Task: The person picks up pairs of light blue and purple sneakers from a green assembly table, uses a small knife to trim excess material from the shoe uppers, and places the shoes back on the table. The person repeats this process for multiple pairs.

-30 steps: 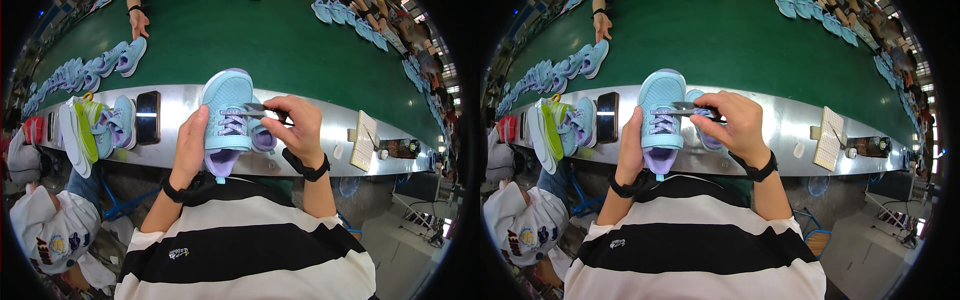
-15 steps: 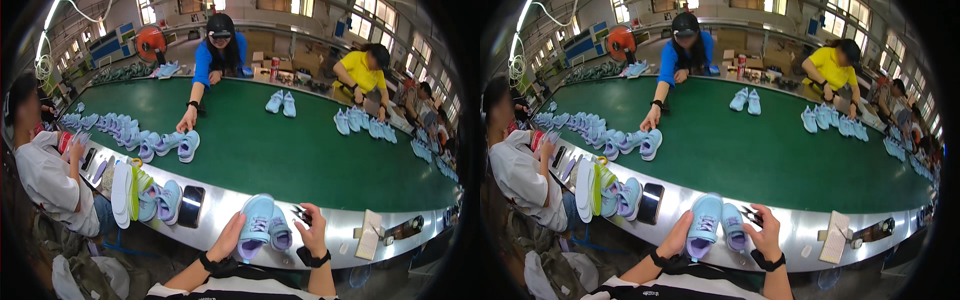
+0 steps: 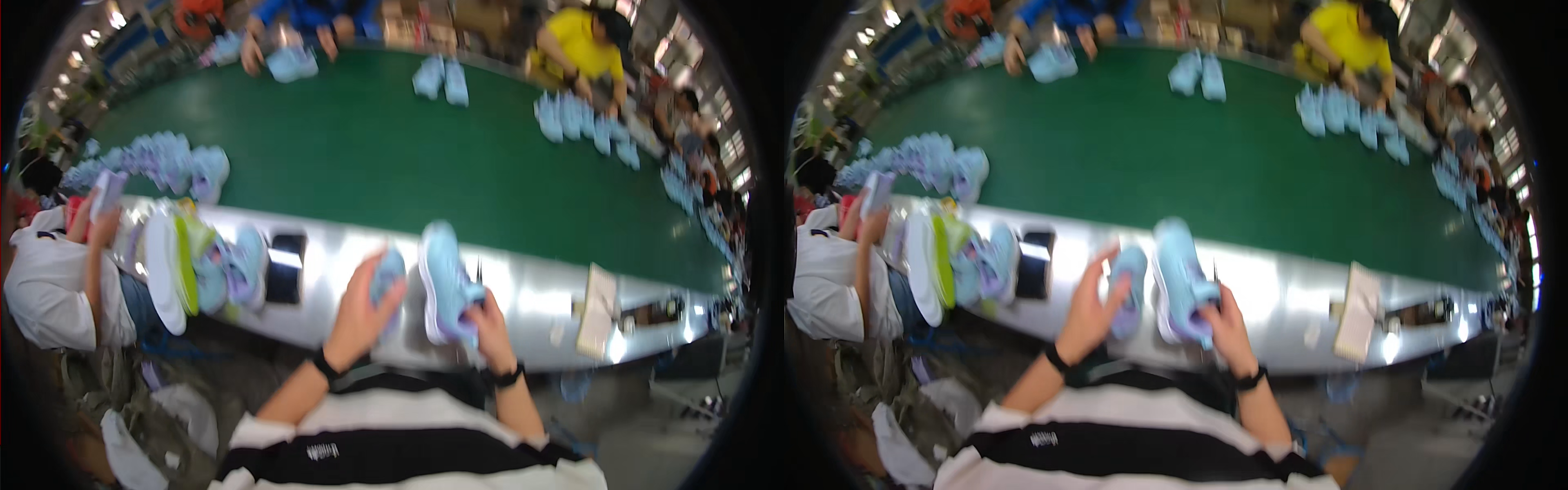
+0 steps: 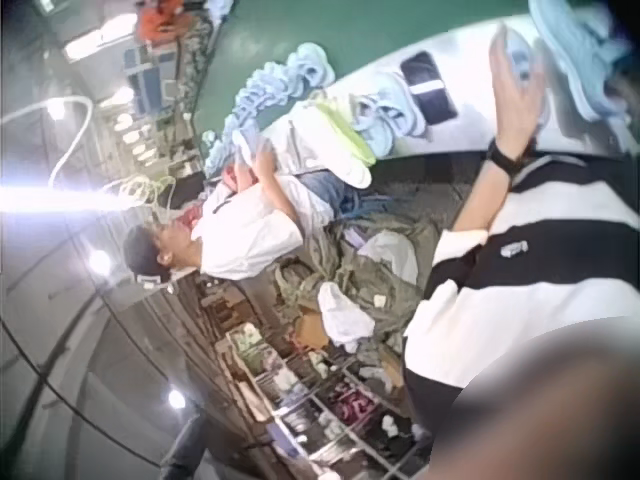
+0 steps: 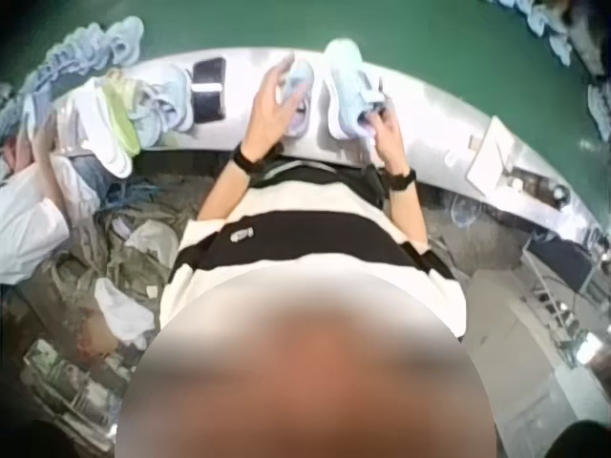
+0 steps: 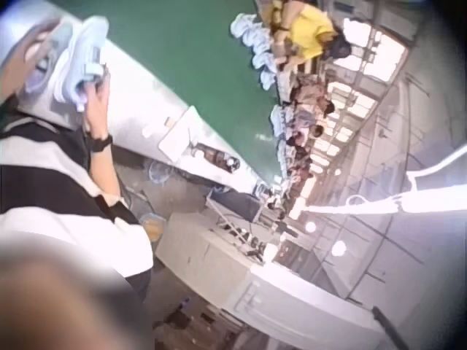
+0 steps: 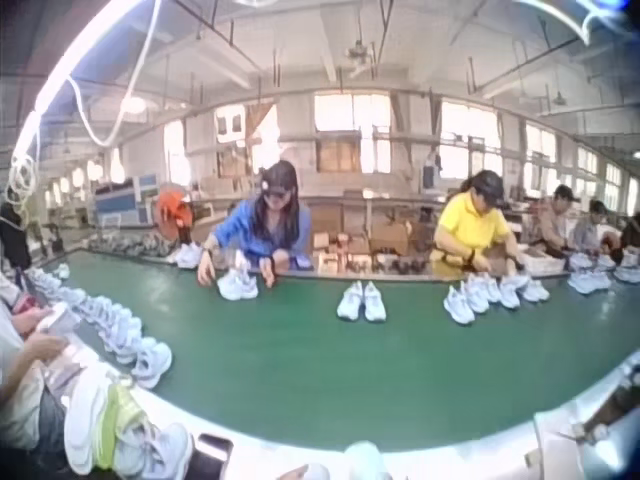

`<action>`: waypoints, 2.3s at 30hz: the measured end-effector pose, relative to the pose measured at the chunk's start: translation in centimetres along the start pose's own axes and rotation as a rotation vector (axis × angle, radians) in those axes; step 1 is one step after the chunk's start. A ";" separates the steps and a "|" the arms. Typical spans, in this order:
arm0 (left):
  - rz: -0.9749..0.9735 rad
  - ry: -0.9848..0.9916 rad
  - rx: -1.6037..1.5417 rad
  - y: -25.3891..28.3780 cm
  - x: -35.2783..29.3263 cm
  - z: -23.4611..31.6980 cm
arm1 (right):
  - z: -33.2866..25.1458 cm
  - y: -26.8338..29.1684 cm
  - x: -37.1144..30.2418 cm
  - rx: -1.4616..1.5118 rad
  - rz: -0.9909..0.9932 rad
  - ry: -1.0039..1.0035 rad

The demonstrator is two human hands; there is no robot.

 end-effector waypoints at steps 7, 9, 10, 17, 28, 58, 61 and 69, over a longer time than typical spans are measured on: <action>-0.211 0.033 -0.516 -3.6 0.5 4.8 | -3.1 -2.9 -4.1 -0.061 -0.251 0.257; -0.198 0.029 -0.446 -3.3 0.1 5.5 | -5.1 -2.0 -4.3 -0.104 -0.313 0.355; -0.198 0.025 -0.428 -3.1 -0.2 5.7 | -6.4 -1.6 -4.3 -0.030 -0.362 0.455; -0.259 0.040 -0.407 -2.8 -2.2 6.1 | -14.8 -1.8 -5.1 -0.649 -0.206 0.741; -0.325 -0.013 -0.398 -2.9 -4.0 6.3 | -16.8 -5.5 -4.8 -0.951 -0.113 1.031; -0.323 -0.090 -0.185 -2.9 -4.9 6.8 | -18.4 -6.4 -7.4 -1.378 -0.249 1.205; -0.314 -0.135 -0.117 -2.8 -5.1 7.0 | -18.2 -6.4 -7.5 -1.378 -0.269 1.184; -0.321 -0.101 -0.206 -2.7 -5.3 6.9 | -18.5 -5.1 -7.3 -1.229 -0.308 1.158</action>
Point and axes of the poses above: each hand's wrist, its own x-axis towards the middle knuckle, its own y-axis out of the back of the hand, z = x × y, the point moved 4 cm from there along x, towards the middle knuckle, and after that the axes turned 3 degrees about -z, right-handed, at the moved point
